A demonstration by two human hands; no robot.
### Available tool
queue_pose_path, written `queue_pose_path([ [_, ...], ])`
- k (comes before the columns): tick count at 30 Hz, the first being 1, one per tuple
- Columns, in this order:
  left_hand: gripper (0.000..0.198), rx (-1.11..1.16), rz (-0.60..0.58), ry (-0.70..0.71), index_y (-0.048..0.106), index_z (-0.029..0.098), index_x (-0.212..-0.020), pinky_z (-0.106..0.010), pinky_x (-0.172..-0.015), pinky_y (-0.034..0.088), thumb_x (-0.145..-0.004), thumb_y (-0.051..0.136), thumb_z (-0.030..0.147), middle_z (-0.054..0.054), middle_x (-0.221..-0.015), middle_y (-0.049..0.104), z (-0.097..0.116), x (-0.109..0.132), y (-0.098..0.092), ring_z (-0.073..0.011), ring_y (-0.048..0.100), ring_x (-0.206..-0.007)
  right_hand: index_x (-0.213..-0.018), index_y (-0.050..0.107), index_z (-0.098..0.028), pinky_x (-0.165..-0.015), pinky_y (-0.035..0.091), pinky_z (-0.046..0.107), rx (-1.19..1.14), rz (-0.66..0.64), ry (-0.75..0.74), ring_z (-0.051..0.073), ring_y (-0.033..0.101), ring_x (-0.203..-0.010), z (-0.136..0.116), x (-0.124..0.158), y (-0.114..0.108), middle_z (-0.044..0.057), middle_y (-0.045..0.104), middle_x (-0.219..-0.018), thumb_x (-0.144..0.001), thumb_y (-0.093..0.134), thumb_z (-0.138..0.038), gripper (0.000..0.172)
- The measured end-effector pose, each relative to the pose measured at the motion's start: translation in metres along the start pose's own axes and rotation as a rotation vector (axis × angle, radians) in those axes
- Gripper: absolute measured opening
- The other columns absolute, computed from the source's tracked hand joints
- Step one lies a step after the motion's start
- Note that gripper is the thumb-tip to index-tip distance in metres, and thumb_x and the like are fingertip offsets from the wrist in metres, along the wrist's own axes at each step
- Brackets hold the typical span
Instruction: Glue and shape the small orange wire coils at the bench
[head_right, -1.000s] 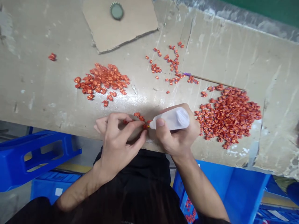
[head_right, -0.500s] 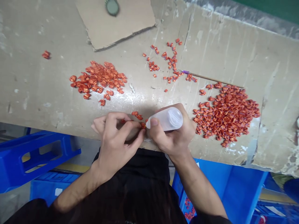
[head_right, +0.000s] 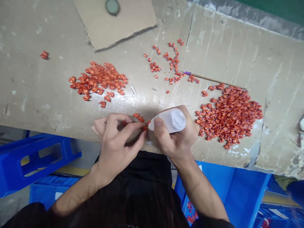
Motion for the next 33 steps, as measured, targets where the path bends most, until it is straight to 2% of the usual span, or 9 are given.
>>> queue_pose_path([
  [4, 0.009, -0.002, -0.003, -0.001, 0.084, 0.029, -0.108, -0.053, -0.100, 0.047, -0.101, 0.084, 0.024, -0.009, -0.117, 0.071, 0.001, 0.000, 0.000, -0.0297, 0.056, -0.114, -0.092, 0.081, -0.032, -0.051, 0.046, 0.039, -0.038, 0.009, 0.012, 0.023, 0.065, -0.060, 0.000, 0.000, -0.001, 0.002, 0.074, -0.078, -0.098, 0.080, -0.036, 0.007],
  [6, 0.009, -0.017, 0.008, -0.008, 0.083, 0.028, -0.107, -0.053, -0.100, 0.046, -0.100, 0.084, 0.022, -0.009, -0.117, 0.070, 0.001, -0.001, 0.000, -0.0303, 0.055, -0.114, -0.091, 0.082, -0.032, -0.053, 0.046, 0.040, -0.082, 0.054, 0.024, 0.024, 0.066, -0.062, 0.001, -0.001, -0.002, 0.003, 0.074, -0.079, -0.097, 0.079, -0.036, 0.008],
  [10, 0.016, -0.048, 0.042, -0.036, 0.083, 0.027, -0.110, -0.055, -0.101, 0.044, -0.097, 0.084, 0.017, -0.011, -0.118, 0.069, 0.001, -0.001, -0.001, -0.0311, 0.056, -0.114, -0.086, 0.082, -0.028, -0.058, 0.045, 0.040, -0.157, 0.183, 0.094, 0.024, 0.067, -0.063, 0.005, -0.004, -0.004, 0.004, 0.073, -0.078, -0.094, 0.078, -0.040, 0.015],
  [13, 0.026, -0.054, 0.045, -0.040, 0.082, 0.026, -0.118, -0.054, -0.101, 0.044, -0.094, 0.087, 0.017, -0.011, -0.120, 0.068, 0.003, -0.001, -0.001, -0.0320, 0.055, -0.115, -0.082, 0.081, -0.022, -0.062, 0.046, 0.037, -0.153, 0.216, 0.136, 0.022, 0.067, -0.065, 0.007, -0.007, -0.004, 0.003, 0.073, -0.076, -0.090, 0.080, -0.036, 0.016],
  [16, 0.021, -0.074, 0.035, -0.020, 0.082, 0.028, -0.117, -0.054, -0.100, 0.044, -0.097, 0.085, 0.020, -0.011, -0.121, 0.068, 0.008, -0.004, 0.002, -0.0326, 0.054, -0.116, -0.080, 0.081, -0.020, -0.063, 0.045, 0.035, -0.161, 0.247, 0.161, 0.020, 0.067, -0.065, 0.006, -0.009, -0.004, 0.001, 0.074, -0.076, -0.086, 0.081, -0.033, 0.015],
  [23, 0.004, 0.001, -0.020, 0.008, 0.081, 0.028, -0.108, -0.057, -0.105, 0.045, -0.105, 0.080, 0.026, -0.010, -0.124, 0.069, 0.013, -0.015, 0.012, -0.0319, 0.060, -0.117, -0.080, 0.082, -0.019, -0.062, 0.044, 0.034, -0.168, 0.242, 0.181, 0.020, 0.066, -0.064, 0.006, -0.010, -0.007, 0.001, 0.075, -0.074, -0.082, 0.079, -0.031, 0.012],
  [26, 0.008, 0.034, -0.047, 0.008, 0.081, 0.029, -0.109, -0.057, -0.104, 0.045, -0.105, 0.079, 0.023, -0.009, -0.122, 0.069, 0.010, -0.016, 0.010, -0.0319, 0.060, -0.117, -0.080, 0.080, -0.019, -0.059, 0.045, 0.034, -0.130, 0.193, 0.174, 0.020, 0.065, -0.062, 0.006, -0.010, -0.007, 0.001, 0.073, -0.074, -0.085, 0.079, -0.035, 0.017],
  [33, 0.016, 0.082, -0.092, 0.016, 0.082, 0.034, -0.114, -0.054, -0.101, 0.042, -0.104, 0.081, 0.023, -0.007, -0.125, 0.067, 0.002, -0.015, 0.004, -0.0321, 0.056, -0.118, -0.087, 0.078, -0.024, -0.055, 0.045, 0.033, -0.071, 0.088, 0.041, 0.018, 0.063, -0.060, 0.003, -0.006, -0.004, 0.000, 0.072, -0.076, -0.099, 0.078, -0.048, 0.026],
])
Point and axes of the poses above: each hand's wrist, its own x-axis away from the middle knuckle, its own y-axis out of the palm, z = x × y, the point moved 3 cm from there along -x, towards the middle knuckle
